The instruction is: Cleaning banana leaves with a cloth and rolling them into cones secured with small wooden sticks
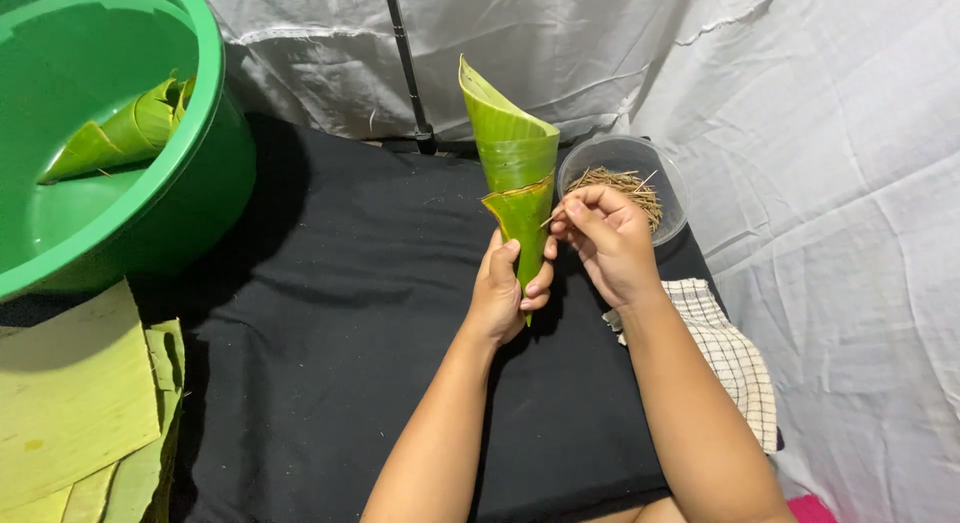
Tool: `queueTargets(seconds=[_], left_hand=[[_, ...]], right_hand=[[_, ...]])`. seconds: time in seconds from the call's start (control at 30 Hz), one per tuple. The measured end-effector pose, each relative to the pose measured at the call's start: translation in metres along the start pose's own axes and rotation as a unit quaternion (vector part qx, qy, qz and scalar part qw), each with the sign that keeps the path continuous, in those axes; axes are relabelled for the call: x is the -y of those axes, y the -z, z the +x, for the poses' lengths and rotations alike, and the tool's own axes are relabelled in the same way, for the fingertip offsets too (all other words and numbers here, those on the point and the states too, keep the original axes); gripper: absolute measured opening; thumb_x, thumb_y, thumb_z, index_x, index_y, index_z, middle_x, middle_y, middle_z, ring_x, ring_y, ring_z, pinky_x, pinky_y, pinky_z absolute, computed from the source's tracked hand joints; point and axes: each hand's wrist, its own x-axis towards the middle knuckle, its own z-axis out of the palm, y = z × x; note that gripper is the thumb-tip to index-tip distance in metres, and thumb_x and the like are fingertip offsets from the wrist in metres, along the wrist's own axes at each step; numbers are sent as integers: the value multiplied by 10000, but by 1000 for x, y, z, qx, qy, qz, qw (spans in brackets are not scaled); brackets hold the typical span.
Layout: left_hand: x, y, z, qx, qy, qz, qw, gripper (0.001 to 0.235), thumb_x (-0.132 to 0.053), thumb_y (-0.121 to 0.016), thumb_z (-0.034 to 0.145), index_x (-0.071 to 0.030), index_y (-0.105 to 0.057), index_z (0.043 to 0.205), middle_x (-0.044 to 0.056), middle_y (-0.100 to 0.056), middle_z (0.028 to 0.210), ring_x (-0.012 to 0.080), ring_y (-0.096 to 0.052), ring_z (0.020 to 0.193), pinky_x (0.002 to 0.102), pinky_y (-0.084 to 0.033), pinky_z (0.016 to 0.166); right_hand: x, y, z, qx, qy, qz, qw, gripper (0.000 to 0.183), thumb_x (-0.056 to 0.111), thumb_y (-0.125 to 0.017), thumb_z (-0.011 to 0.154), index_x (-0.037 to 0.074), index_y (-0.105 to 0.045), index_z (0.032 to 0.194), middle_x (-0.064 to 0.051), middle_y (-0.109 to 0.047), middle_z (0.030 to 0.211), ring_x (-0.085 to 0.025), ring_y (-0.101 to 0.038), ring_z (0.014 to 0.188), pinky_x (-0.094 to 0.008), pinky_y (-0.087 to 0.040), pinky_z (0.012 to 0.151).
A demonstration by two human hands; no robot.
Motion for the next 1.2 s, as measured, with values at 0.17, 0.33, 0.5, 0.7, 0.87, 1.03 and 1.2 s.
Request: queueTargets(seconds=[0.17,0.33,0.5,0.7,0.87,1.03,1.2], left_hand=[[1,2,-1,4,8,-5,1000,322,-235,-403,1040,-81,-382,1322,132,-489,965,85,-428,543,153,-344,339],[2,4,-1,9,8,-16,1000,300,-221,-418,1042,-89,-382,1309,134,-487,954,88,-437,547,158,-355,339],[0,3,-4,6,8,-24,1000,245,-197,-403,1056,-87,-397,1274,134,-501,933,90,-436,537,164,-348,332],[0,1,-4,-8,7,-20,1000,217,-181,-386,1060,-92,-399,1257,134,-501,906,92,-441,524,166,-348,322],[6,5,-2,-3,2,-27,1000,269,-211,-463,1025,-80,-414,1255,119,-508,900,89,-451,536,169,-350,328],[14,11,0,-8,-42,48,998,552,-92,-728,868,-102,-420,1327,89,-553,910,64,-435,500,171,-367,322],[10,19,1,-36,11,3,999,309,-134,-611,1011,-75,-430,1255,174,-633,1000,73,-446,515,169,-355,334]], right_hand=[[5,-8,-5,-6,-28,15,999,125,82,-674,988,-20,-638,1051,-141,-710,898,-154,-739,776,-248,-646,722],[8,-10,-6,9,-34,11,999,129,87,-674,986,-23,-640,1045,-129,-693,877,-136,-719,769,-232,-631,718],[7,-10,-7,23,-38,9,999,127,89,-676,986,-24,-644,1034,-133,-694,852,-132,-703,755,-234,-625,701],[4,-14,-9,30,-19,-3,999,138,77,-692,971,-45,-657,1024,-142,-687,826,-137,-689,726,-242,-606,673],[1,-14,-14,26,1,-21,999,157,62,-720,949,-63,-673,1030,-146,-689,821,-138,-687,721,-240,-603,678],[-3,-4,-5,23,22,-32,999,192,59,-741,930,-61,-687,1070,-151,-707,879,-155,-704,778,-247,-607,729],[10,-2,-1,20,33,30,999,377,74,-685,947,-5,-580,1301,-165,-689,1032,-183,-728,858,-266,-616,790]])
